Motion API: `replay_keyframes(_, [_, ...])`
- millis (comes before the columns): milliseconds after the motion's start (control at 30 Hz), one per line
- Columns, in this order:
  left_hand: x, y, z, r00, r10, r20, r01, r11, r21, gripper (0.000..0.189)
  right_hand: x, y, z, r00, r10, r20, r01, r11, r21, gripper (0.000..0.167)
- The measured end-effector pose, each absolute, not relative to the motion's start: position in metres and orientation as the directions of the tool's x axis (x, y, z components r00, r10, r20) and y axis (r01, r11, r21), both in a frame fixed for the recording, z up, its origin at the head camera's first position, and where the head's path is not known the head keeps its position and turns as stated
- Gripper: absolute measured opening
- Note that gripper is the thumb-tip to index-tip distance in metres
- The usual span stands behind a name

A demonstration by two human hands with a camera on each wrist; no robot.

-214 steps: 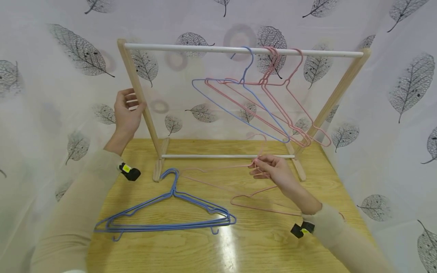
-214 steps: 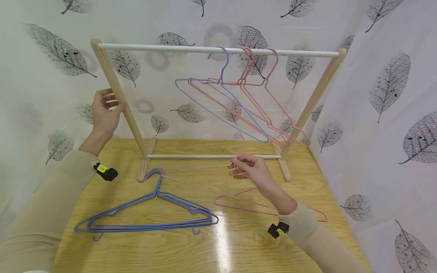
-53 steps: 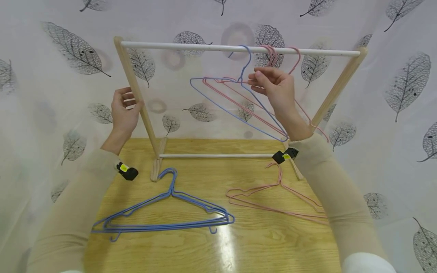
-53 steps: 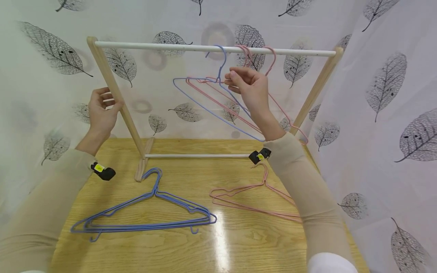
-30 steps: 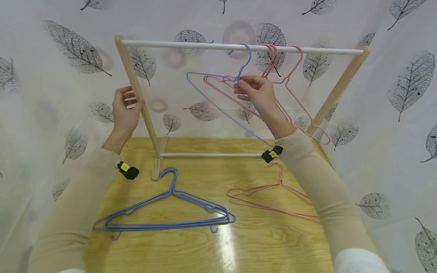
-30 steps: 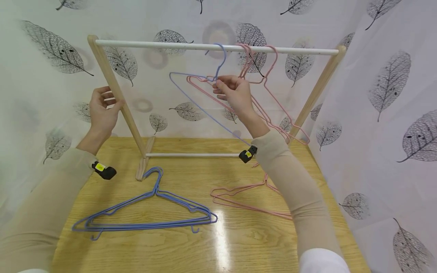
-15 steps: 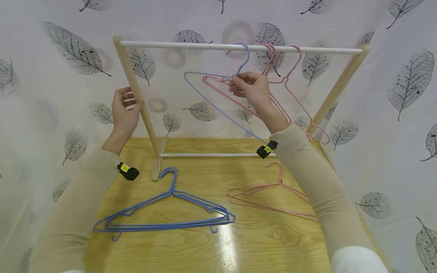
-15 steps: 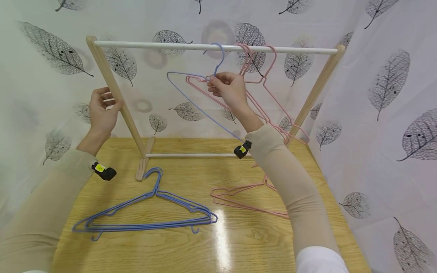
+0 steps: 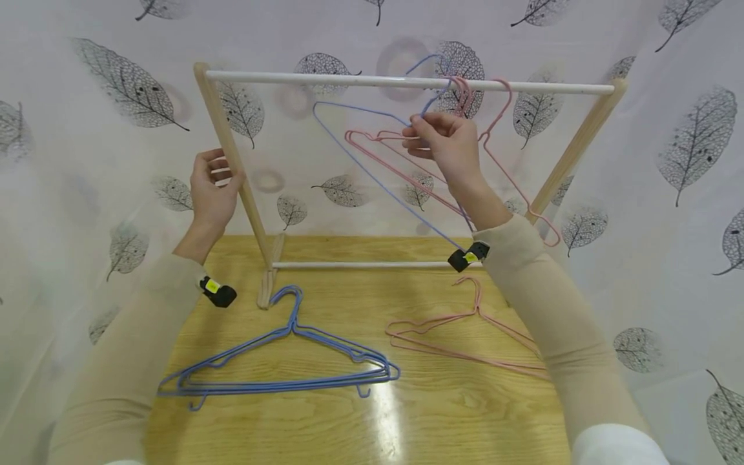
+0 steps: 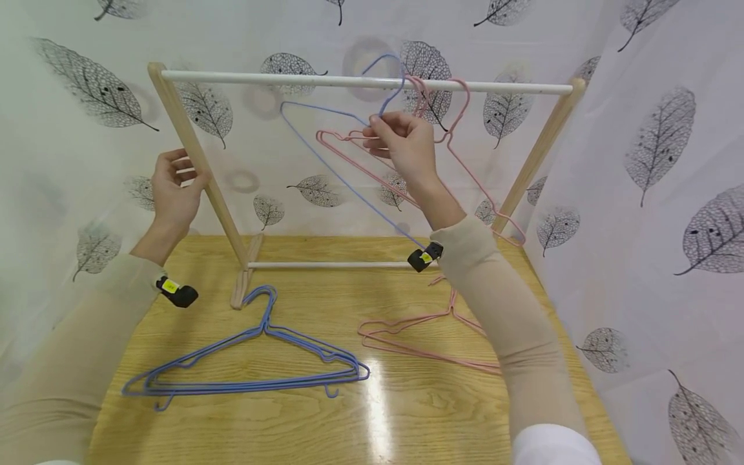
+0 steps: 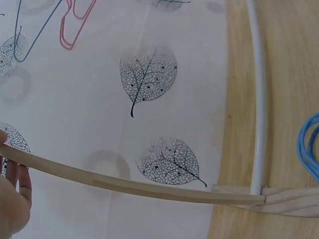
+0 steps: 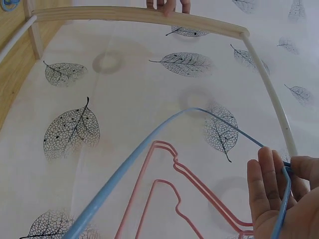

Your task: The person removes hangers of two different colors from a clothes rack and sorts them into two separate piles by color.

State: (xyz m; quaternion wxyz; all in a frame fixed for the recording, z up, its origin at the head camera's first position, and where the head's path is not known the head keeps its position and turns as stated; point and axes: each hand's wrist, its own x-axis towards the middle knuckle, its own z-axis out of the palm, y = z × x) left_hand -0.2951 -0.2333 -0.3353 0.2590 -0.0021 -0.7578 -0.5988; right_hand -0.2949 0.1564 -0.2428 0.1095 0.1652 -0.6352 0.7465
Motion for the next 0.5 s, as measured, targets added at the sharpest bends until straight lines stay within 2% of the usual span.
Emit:
replay_keyframes(267, [-0.297,-0.232,-0.337,-0.865,-0.308,0.397,0.312,0.289,0.905,0.043,-0.272,0.168,-0.248,-0.917,-0.069,0.394,-0.372,-0.212,-0.904,0.019])
replay_keyframes(500, [-0.296,-0.233,-0.337,-0.862,-0.312,0.399,0.317,0.282,0.905,0.043,-0.254,0.164,-0.265,-0.911,-0.158,0.381,-0.348,-0.198,-0.916,0.014])
